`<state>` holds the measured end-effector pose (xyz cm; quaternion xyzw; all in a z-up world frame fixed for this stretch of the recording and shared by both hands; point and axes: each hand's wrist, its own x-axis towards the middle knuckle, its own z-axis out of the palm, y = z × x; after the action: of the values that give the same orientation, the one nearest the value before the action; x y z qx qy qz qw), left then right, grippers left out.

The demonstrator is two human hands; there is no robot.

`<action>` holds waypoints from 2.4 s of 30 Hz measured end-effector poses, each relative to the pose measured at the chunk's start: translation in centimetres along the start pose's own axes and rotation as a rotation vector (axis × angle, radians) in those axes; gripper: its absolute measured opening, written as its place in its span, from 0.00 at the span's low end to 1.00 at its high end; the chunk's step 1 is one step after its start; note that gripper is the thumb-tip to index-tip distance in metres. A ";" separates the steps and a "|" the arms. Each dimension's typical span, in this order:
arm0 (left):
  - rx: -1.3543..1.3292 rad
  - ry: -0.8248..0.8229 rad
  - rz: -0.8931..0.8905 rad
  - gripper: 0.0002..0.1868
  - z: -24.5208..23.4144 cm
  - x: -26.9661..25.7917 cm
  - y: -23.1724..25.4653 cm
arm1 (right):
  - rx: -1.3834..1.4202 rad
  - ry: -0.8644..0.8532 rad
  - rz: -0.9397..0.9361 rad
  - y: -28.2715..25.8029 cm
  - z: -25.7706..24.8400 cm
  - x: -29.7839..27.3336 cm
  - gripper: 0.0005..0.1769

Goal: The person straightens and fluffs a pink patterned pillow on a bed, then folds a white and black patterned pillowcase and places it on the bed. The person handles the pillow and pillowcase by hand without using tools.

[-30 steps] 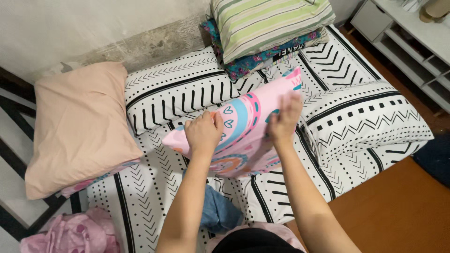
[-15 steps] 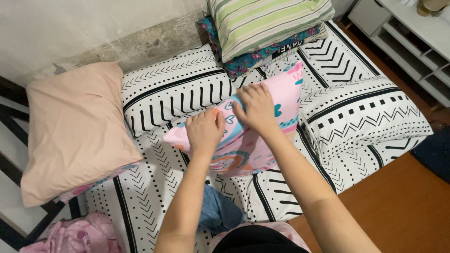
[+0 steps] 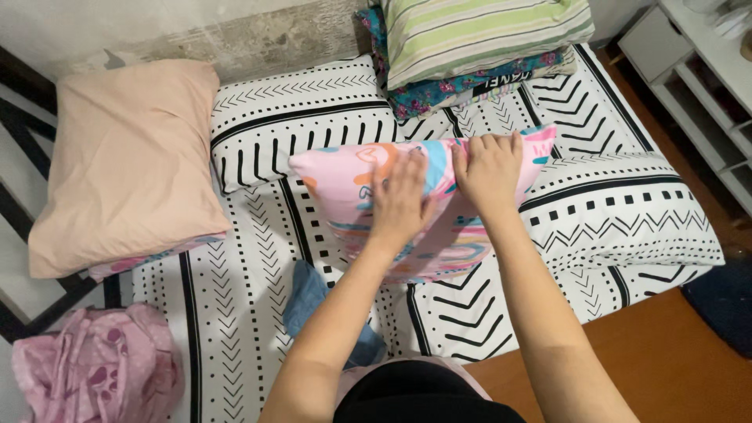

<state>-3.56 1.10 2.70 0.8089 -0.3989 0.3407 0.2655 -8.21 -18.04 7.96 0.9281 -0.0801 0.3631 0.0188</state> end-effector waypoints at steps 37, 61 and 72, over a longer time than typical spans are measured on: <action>-0.283 0.315 -1.378 0.38 12.5 -3.8 1.8 | 0.135 -0.145 -0.219 2.5 -6.6 -1.1 0.16; -0.148 0.378 -0.925 0.35 9.8 -3.3 -1.1 | 0.116 -0.094 -0.159 2.7 -6.7 -2.9 0.15; -0.072 0.249 -0.791 0.28 6.4 4.9 -6.4 | 0.168 -0.062 -0.203 2.5 -7.1 -2.1 0.13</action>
<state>6.10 -2.20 1.37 0.8427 -0.0340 0.2936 0.4501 -14.87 -19.56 11.69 0.9405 0.0442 0.3360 -0.0250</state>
